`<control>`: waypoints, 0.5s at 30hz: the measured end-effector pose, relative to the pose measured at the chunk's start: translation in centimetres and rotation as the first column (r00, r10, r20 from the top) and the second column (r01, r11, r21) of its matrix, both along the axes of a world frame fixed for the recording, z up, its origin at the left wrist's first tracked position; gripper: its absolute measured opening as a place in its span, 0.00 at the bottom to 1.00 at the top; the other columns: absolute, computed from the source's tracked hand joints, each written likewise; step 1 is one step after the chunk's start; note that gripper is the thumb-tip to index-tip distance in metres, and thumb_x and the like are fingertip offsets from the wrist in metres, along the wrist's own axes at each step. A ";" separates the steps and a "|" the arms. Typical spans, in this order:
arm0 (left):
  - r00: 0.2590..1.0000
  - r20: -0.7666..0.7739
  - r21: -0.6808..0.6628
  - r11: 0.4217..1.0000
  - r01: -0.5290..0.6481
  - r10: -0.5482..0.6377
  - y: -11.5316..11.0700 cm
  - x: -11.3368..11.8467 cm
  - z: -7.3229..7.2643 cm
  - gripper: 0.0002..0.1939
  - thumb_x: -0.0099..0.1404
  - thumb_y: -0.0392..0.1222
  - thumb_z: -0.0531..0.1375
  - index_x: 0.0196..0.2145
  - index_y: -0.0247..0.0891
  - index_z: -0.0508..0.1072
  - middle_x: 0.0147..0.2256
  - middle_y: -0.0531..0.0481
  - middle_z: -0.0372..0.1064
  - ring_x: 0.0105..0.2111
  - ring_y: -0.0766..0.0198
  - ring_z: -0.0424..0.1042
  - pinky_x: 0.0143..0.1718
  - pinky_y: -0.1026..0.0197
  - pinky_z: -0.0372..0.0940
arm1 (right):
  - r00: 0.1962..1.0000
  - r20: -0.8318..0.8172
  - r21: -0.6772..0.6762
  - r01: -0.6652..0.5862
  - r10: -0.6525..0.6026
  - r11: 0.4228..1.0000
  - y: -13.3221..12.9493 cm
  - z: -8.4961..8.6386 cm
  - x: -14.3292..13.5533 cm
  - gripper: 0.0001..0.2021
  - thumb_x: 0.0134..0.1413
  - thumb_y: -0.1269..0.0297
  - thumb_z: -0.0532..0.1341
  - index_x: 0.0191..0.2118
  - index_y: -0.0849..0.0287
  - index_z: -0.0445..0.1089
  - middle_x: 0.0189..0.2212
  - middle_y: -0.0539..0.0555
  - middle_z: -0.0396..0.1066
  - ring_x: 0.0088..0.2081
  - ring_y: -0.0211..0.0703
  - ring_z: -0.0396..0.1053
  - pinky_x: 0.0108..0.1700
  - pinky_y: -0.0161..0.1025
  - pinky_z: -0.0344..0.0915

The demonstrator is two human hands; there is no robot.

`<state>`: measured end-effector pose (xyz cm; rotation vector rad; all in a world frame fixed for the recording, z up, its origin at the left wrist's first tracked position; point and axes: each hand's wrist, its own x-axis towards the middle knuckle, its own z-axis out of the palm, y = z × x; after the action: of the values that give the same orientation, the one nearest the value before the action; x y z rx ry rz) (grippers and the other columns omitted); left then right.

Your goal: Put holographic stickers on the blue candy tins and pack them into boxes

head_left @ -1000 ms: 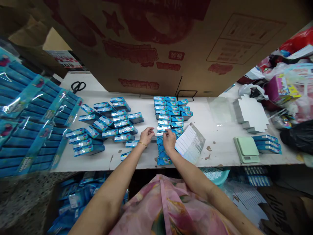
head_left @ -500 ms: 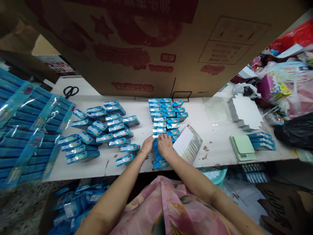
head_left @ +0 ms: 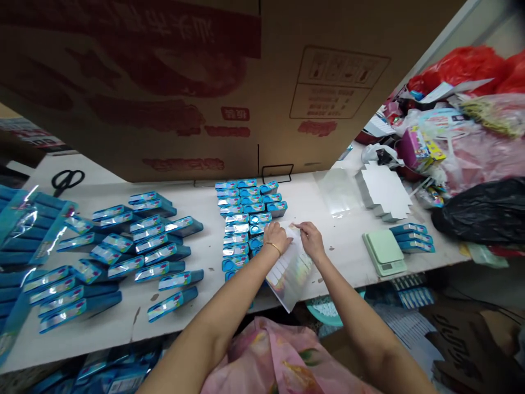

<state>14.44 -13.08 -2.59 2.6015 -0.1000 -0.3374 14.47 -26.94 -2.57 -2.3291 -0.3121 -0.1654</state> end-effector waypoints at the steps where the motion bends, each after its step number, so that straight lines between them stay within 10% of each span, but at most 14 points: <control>1: 1.000 -0.023 0.010 1.000 -0.011 0.011 -0.8 0.6 -0.4 0.12 0.51 0.44 0.59 0.30 0.31 0.72 0.41 0.36 0.64 0.49 0.46 0.54 0.49 0.47 0.46 | 1.000 -0.007 -0.021 -0.008 0.008 1.000 -0.2 -0.4 0.4 0.16 0.49 0.76 0.48 0.37 0.61 0.70 0.34 0.56 0.67 0.38 0.41 0.65 0.42 0.38 0.62; 10: 0.989 -0.147 -0.235 0.971 -0.048 0.014 0.0 0.6 -0.2 0.04 0.57 0.37 0.52 0.28 0.37 0.66 0.25 0.54 0.64 0.28 0.68 0.62 0.31 0.65 0.57 | 0.924 0.031 -0.471 -0.323 0.382 0.821 -1.8 0.1 3.0 0.16 0.52 0.74 0.51 0.45 0.55 0.67 0.46 0.54 0.66 0.47 0.46 0.60 0.45 0.45 0.60; 15: 0.976 -0.215 -0.677 0.713 -0.182 0.045 3.0 -0.2 0.4 0.03 0.52 0.37 0.54 0.24 0.36 0.61 0.20 0.58 0.54 0.22 0.71 0.56 0.25 0.67 0.54 | 0.794 0.160 -0.499 -0.447 0.586 0.742 -2.2 1.1 2.8 0.18 0.55 0.73 0.49 0.51 0.60 0.62 0.52 0.54 0.61 0.54 0.45 0.54 0.50 0.43 0.58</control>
<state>14.19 -10.10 -2.19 1.7997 0.0045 -0.3995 17.26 -29.16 -1.43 -2.5373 -1.2744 -0.1921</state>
